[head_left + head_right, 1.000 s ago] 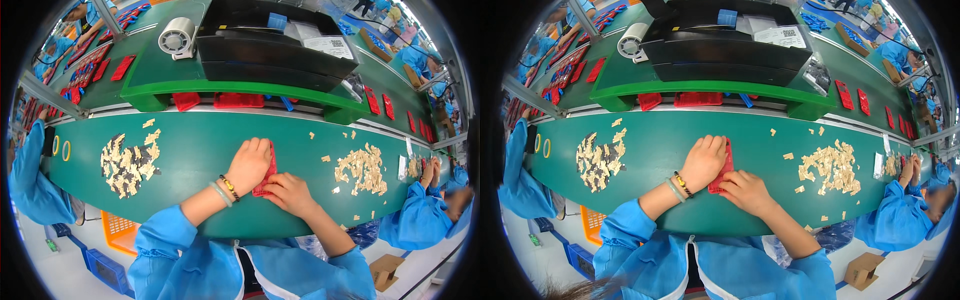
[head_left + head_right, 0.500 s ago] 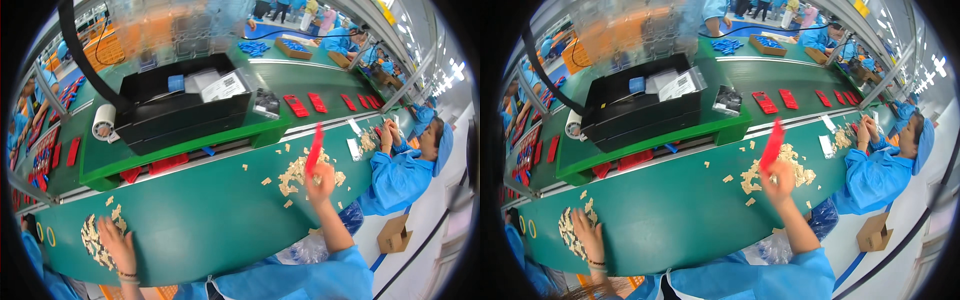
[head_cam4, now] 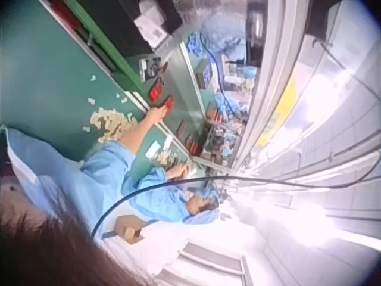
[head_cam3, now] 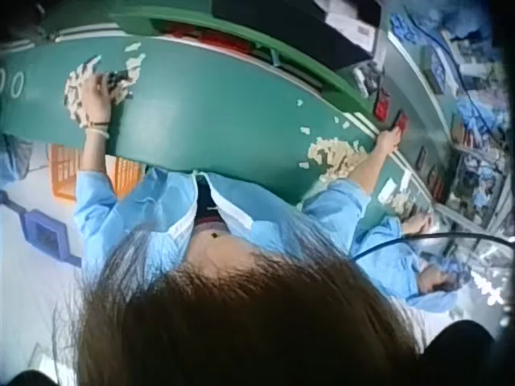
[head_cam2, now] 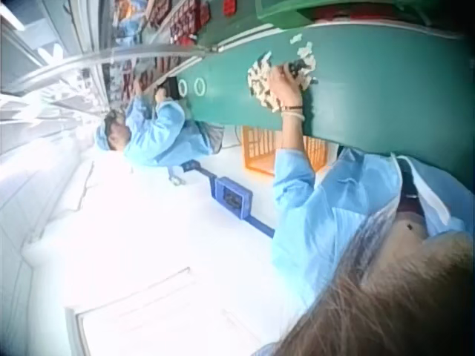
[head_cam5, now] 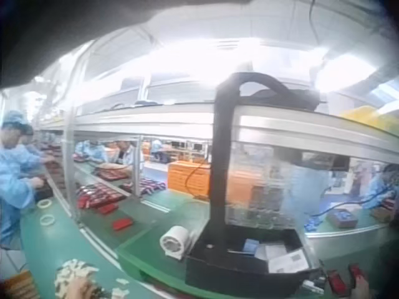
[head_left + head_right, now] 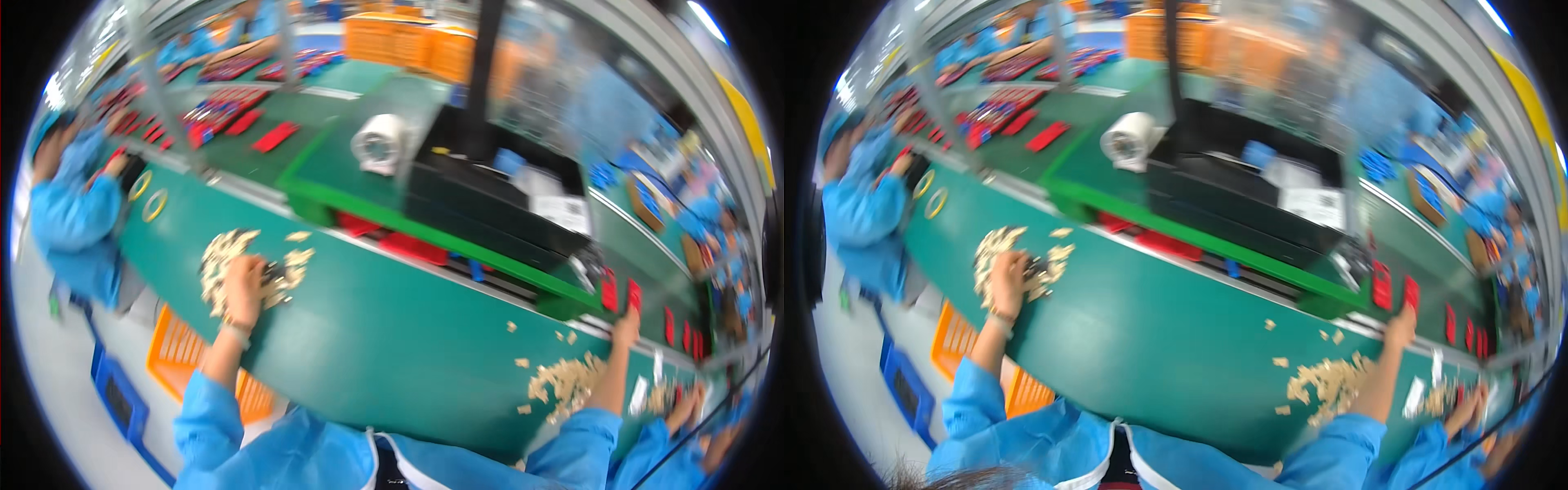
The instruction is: Assembling small electronic components into red plastic casings at an assembly line.
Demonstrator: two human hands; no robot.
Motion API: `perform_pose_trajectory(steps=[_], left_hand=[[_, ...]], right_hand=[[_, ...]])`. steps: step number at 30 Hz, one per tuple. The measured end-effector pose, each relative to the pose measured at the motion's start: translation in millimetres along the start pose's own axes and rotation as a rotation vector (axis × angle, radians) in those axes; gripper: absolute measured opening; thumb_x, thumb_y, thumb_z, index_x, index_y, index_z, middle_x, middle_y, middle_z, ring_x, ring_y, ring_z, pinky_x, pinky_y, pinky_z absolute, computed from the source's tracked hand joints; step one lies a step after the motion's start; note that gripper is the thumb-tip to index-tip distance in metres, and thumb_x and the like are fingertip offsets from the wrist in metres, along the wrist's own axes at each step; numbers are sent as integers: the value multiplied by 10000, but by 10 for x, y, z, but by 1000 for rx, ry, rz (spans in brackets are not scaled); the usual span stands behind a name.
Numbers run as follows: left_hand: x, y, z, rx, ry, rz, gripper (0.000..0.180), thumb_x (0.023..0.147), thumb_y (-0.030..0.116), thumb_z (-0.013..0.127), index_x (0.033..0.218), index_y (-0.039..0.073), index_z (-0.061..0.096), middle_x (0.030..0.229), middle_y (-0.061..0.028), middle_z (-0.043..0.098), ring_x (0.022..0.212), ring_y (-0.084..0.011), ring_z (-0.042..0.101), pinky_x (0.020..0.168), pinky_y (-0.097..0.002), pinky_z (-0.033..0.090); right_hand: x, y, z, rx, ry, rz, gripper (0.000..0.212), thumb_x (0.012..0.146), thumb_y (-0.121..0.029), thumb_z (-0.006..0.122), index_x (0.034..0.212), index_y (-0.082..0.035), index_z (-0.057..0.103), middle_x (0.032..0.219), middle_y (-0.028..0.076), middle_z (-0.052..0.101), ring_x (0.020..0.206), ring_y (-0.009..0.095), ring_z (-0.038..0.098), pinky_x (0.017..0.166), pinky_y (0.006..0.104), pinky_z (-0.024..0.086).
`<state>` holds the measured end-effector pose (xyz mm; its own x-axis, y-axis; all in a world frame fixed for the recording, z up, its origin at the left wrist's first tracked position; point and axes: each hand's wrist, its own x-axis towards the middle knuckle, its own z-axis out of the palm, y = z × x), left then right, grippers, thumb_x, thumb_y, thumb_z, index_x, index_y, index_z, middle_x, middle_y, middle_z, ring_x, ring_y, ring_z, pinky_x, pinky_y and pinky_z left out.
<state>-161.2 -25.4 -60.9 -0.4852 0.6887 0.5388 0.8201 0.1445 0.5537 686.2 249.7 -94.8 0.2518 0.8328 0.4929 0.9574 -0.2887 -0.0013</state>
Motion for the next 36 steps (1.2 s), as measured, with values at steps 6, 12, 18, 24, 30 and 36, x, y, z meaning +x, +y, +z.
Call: perform_pose_trajectory(steps=[6, 12, 18, 24, 30, 36], left_hand=[[63, -61, -416, -290, 39, -311, 114, 919, 110, 607, 873, 6, 615, 658, -25, 596, 571, -99, 535, 529, -265, 439], [106, 719, -217, -942, -361, -473, 158, 976, 195, 548, 961, 37, 547, 843, -102, 676, 681, -128, 625, 603, -232, 494], [-198, 1566, 438, -1239, -607, -374, 147, 893, -10, 613, 1034, 0, 571, 875, -112, 679, 736, -151, 651, 700, -274, 537], [-501, 1802, 612, -1317, -790, -447, 185, 890, -19, 611, 1075, -34, 611, 862, -91, 682, 732, -147, 647, 758, -278, 538], [-579, 1669, 641, -1366, -1005, -455, 143, 906, -3, 601, 1039, -47, 632, 936, -96, 671, 811, -135, 634, 756, -241, 525], [-589, 1687, 608, -1326, -1033, -328, 76, 871, 7, 644, 938, -24, 661, 1032, -89, 655, 866, -129, 608, 773, -255, 504]], right_hand=[[-226, -765, -404, -76, 26, -167, 261, 816, -99, 555, 1069, -108, 618, 1053, 71, 627, 994, 287, 592, 816, 439, 461], [-1797, -1929, -1873, 698, 497, -436, 205, 727, 40, 640, 920, -23, 619, 902, 118, 599, 875, 268, 549, 734, 366, 441], [-2787, -3338, -2369, 859, -236, -1224, 279, 696, -174, 722, 964, -121, 663, 922, 30, 616, 818, 198, 597, 743, 370, 461], [-2730, -3747, -2388, 1141, -236, -714, 345, 711, -135, 764, 1031, -85, 643, 959, 73, 595, 793, 234, 590, 729, 350, 473], [-2691, -3995, -2347, 1041, 92, -826, 280, 725, -84, 742, 980, -40, 635, 898, 57, 603, 743, 220, 585, 631, 338, 452], [-2746, -3937, -2316, 1173, -102, -748, 139, 782, -13, 678, 919, -20, 654, 837, 74, 630, 702, 204, 610, 621, 302, 497]])
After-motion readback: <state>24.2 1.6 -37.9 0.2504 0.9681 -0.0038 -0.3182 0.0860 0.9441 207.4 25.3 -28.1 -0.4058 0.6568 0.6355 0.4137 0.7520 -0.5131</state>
